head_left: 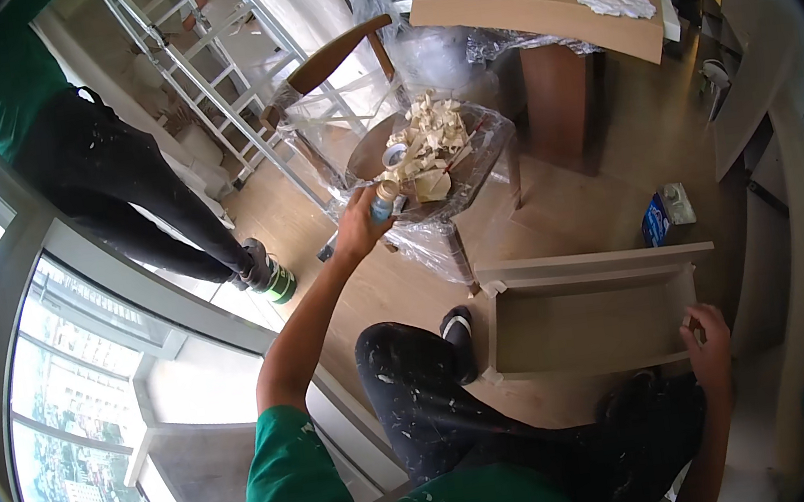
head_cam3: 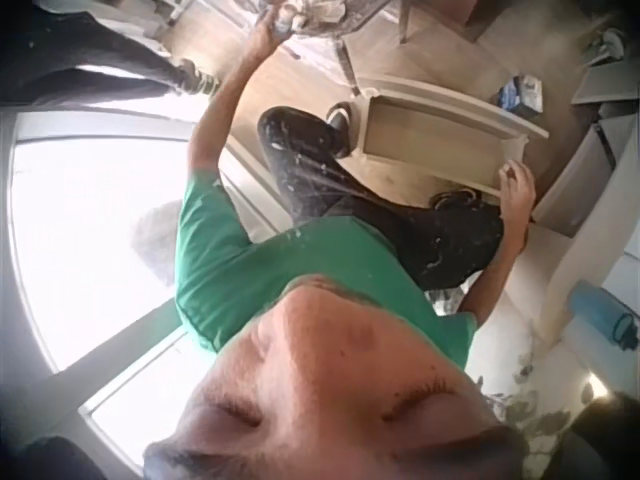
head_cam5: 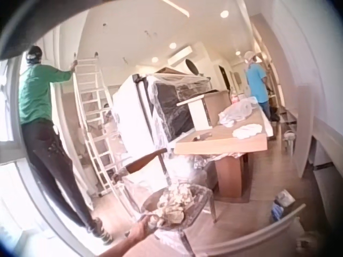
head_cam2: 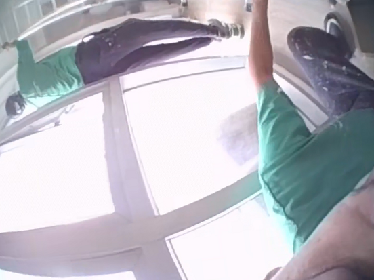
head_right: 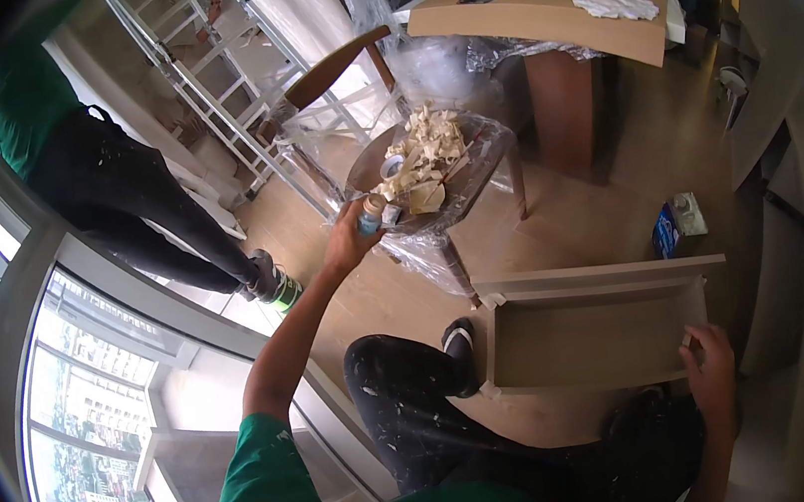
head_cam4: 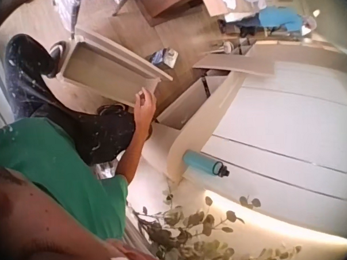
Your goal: The person applies adhesive tape to the edges of a wooden drawer and then uses a paintbrush to apply a light-colored substance from a small container onto a wooden block.
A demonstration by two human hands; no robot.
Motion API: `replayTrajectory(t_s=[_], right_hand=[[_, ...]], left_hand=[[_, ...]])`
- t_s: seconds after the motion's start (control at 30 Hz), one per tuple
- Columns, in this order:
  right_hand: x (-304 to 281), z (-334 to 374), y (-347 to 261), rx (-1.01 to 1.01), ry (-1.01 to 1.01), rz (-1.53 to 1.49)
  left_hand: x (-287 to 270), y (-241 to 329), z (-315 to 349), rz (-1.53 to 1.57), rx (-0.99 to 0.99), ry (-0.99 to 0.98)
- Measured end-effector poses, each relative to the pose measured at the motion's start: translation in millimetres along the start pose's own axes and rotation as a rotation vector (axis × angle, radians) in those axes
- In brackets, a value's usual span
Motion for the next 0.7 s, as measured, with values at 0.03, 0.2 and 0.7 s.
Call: replayTrajectory(t_s=[0.03,0.2,0.7], right_hand=[[0,0,0,0.002,0.006,0.003],[-2,3,-1,-0.065,0.014,0.059],[-3,4,-4,-0.008,0.021,0.089]], left_hand=[[7,-6,-5,-0.039,-0.013,-0.010],[39,-34,-29,-0.171,0.014,-0.031],[92,-66,-59,-0.389,0.138,-0.092]])
Point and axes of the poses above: each hand's wrist, its own z-axis away from the middle knuckle, its own x-axis out of the palm, y = z × x, the point moved 7 cm from there along -z, towards the middle knuckle, and after that the axes turned 10 degrees about -z, right-handed, at the moved point
